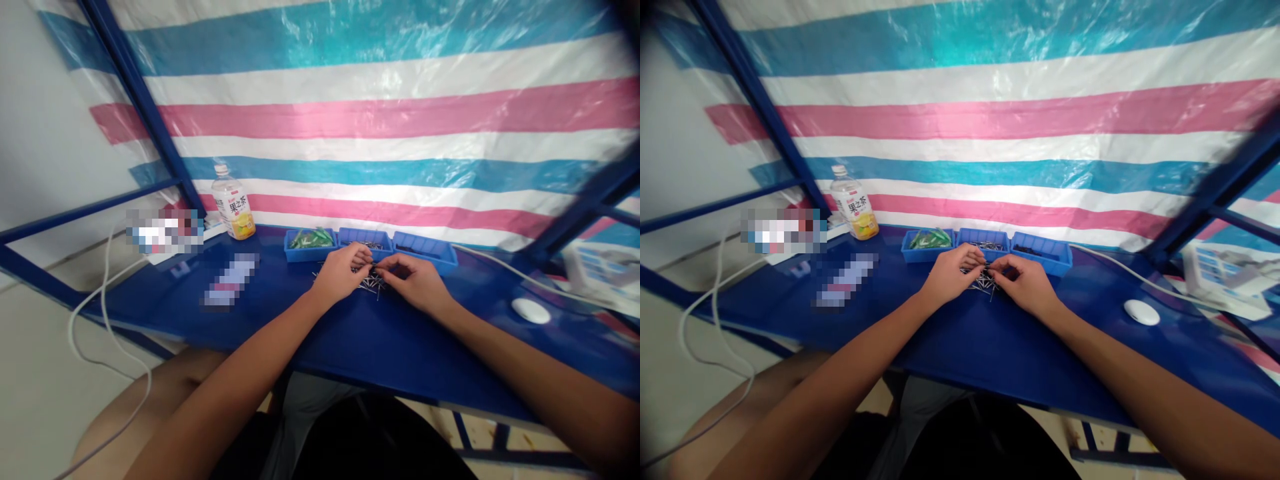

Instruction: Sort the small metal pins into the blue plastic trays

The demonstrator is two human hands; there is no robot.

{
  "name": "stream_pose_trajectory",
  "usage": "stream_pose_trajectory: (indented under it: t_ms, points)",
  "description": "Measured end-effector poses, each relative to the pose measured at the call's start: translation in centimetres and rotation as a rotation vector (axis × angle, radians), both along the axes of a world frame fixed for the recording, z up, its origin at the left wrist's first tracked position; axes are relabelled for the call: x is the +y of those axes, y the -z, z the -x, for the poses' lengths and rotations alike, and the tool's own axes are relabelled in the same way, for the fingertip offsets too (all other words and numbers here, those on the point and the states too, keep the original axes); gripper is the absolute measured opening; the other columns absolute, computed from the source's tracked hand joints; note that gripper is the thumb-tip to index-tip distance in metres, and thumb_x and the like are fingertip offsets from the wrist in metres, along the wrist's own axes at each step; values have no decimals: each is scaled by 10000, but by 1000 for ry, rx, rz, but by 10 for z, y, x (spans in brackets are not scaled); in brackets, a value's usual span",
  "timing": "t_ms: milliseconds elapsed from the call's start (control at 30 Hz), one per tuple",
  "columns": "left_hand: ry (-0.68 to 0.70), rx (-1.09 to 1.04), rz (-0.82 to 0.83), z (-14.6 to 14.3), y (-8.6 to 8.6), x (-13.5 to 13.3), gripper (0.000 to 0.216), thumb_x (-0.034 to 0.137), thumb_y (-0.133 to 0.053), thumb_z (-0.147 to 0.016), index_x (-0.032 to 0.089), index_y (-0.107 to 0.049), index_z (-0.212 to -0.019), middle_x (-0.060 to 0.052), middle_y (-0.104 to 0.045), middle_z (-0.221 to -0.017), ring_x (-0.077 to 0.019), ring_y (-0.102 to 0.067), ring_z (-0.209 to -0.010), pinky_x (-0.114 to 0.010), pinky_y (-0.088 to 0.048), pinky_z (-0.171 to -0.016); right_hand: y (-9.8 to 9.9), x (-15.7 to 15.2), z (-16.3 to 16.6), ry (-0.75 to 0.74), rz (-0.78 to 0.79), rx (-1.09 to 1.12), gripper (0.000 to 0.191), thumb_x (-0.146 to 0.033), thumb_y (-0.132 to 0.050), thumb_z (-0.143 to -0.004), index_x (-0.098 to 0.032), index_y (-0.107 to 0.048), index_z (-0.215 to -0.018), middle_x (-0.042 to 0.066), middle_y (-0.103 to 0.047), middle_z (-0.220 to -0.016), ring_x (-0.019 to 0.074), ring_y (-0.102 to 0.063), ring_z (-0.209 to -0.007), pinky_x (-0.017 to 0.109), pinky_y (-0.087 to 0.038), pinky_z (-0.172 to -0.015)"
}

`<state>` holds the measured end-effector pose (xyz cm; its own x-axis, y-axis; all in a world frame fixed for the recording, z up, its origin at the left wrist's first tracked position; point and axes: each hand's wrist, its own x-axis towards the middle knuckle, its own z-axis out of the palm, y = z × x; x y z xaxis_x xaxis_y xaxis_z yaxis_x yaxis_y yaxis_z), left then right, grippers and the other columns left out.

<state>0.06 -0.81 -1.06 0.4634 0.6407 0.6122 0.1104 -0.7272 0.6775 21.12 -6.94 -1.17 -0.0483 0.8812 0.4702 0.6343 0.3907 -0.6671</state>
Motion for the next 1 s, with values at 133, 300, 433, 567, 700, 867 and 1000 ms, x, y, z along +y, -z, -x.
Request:
stream_pose_trajectory:
  t_ms: [133, 300, 433, 567, 700, 867, 1000]
  points:
    - [33, -12, 9, -1, -3, -3, 218, 92, -697, -901, 169, -673, -1104, -70, -791, -1034, -171, -783, -943, -330, -678, -893, 3, 0, 0, -22, -3, 31, 264, -458, -748, -916, -233, -770, -1051, 68, -828, -965, 238, -758, -794, 384, -604, -729]
    - [34, -1, 25, -1, -7, -6, 184, 120, -698, -905, 165, -686, -1082, -66, -791, -1018, -171, -780, -928, -321, -672, -881, -1, -2, 1, -32, -15, -25, 223, -431, -736, -919, -245, -773, -1037, 58, -827, -958, 222, -732, -733, 388, -603, -711]
    - [43, 2, 29, -1, -6, -6, 144, 135, -694, -903, 164, -687, -1044, -68, -784, -1005, -170, -778, -925, -322, -672, -883, -5, -3, 2, -26, -25, -43, 200, -428, -714, -934, -250, -784, -995, 54, -819, -947, 221, -724, -747, 383, -601, -725]
    - [64, -8, 52, -2, -3, -4, 202, 135, -709, -886, 160, -684, -1085, -78, -789, -1010, -179, -785, -925, -322, -674, -872, -5, -4, 3, -19, -34, -28, 130, -362, -730, -908, -246, -744, -964, 47, -791, -920, 202, -689, -721, 361, -582, -695]
    - [78, -8, 60, -1, -5, -5, 223, 161, -699, -905, 158, -706, -1127, -93, -798, -1082, -188, -796, -948, -313, -668, -879, -5, -5, 5, -45, -35, 33, 209, -279, -715, -885, -248, -664, -1086, 33, -740, -906, 199, -683, -745, 351, -580, -704]
    - [25, 92, 58, 3, -9, -10, 287, 233, -631, -978, 180, -751, -1234, -70, -828, -988, -179, -787, -816, -296, -660, -789, -8, -4, 4, 36, -80, 45, 199, -281, -683, -906, -241, -693, -1100, 37, -716, -885, 202, -673, -751, 347, -569, -684]
    - [30, 175, 66, 4, -8, -11, 372, 175, -564, -977, 196, -761, -1293, -48, -838, -962, -182, -792, -802, -306, -665, -806, -8, -4, 2, 62, -51, 80, 173, -407, -728, -932, -237, -736, -964, 55, -753, -905, 221, -702, -797, 349, -569, -679]
